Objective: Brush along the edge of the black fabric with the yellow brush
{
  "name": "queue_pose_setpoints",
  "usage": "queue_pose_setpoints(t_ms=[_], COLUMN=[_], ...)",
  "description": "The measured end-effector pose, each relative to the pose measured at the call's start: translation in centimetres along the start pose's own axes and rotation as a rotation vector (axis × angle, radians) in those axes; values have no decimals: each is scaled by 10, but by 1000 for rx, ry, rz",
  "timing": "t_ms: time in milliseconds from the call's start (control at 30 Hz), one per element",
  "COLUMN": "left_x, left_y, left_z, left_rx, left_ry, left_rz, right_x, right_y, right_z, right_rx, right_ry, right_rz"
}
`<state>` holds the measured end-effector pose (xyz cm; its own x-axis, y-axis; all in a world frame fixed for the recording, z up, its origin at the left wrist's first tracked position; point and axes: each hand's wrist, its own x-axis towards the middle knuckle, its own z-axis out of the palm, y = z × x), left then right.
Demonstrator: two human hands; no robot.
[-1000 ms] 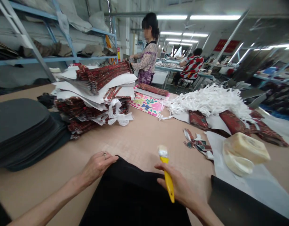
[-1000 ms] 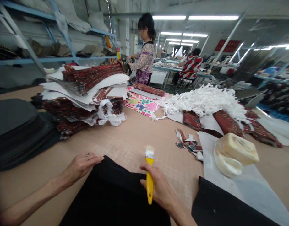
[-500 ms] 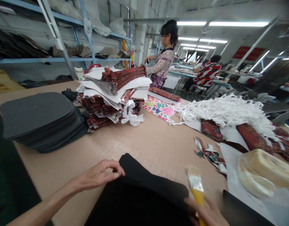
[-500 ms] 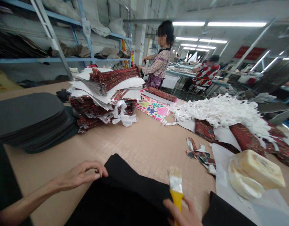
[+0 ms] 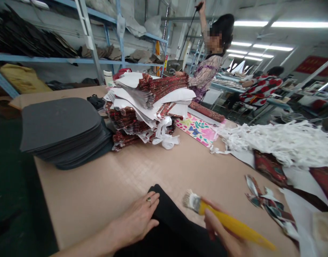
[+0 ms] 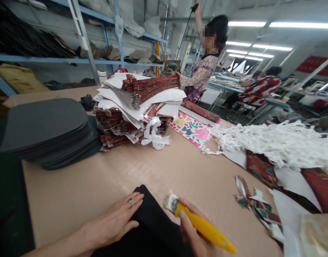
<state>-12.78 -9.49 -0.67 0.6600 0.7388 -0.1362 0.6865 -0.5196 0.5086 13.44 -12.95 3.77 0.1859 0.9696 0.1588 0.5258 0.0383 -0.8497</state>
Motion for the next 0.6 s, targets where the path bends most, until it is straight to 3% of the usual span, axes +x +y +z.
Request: queue_pose_setpoints(t_ms=[133,233,367,500,600], left_x=[-2,-1,0,1,3], left_y=[-5,-7,-8,-8,-7], left_z=[4,6,4,0,1], left_rx=[-79,-126,-171,-185,-158], left_ry=[5,2,-30,-110,-100], left_rz=[-120,-162,-203,-211,-201], right_x=[29,43,47,44,48], right_y=[-2,2,7,4,-4], right_z=[72,105,110,101,109], right_rx=[155,252,258,176,221], right_ry=[-50,-120,-262,-199,-211], right_rz=[-3,-14,-34,-7,6])
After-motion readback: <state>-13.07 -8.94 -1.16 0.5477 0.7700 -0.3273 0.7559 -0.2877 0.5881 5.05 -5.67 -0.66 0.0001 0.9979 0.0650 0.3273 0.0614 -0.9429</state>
